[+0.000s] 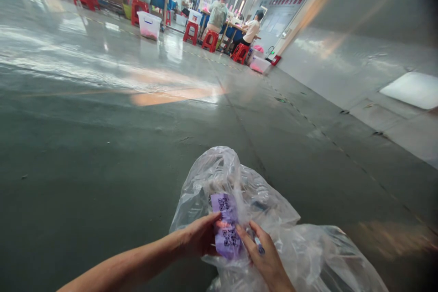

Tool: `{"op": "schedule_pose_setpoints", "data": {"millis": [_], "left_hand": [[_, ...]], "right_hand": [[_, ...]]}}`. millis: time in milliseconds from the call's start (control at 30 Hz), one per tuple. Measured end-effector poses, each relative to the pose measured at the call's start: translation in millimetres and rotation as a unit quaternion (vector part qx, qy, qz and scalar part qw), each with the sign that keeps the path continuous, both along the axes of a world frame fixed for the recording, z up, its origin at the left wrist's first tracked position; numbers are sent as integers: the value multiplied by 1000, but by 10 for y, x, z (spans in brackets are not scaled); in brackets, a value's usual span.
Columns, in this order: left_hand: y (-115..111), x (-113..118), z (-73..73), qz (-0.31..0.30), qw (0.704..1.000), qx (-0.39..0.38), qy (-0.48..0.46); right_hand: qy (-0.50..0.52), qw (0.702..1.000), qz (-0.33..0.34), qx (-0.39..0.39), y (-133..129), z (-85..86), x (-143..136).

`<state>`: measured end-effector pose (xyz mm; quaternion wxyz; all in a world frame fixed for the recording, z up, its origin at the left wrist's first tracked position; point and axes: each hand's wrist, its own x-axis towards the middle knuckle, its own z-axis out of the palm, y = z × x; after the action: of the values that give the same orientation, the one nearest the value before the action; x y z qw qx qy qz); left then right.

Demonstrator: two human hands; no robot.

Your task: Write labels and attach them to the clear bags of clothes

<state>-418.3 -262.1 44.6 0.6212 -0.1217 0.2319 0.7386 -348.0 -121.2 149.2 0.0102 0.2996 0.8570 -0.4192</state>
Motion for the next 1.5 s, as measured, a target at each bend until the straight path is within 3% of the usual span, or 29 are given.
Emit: {"op": "schedule_pose_setpoints", "data": {"millis": [167, 500, 833, 1167, 1500], "left_hand": [[12, -2, -43, -13, 1000, 1, 16], [-30, -31, 0, -13, 999, -28, 32], [-47, -186, -110, 76, 989, -87, 88], [-77, -327, -177, 65, 985, -43, 156], [-23, -346, -285, 53, 986, -38, 156]], "right_hand": [[0, 999, 31, 10, 64, -36, 4], [8, 1000, -16, 9, 22, -3, 68], [-17, 987, -107, -119, 307, -25, 208], [-3, 985, -121, -124, 472, -202, 438], [3, 988, -111, -111, 593, -332, 499]]}}
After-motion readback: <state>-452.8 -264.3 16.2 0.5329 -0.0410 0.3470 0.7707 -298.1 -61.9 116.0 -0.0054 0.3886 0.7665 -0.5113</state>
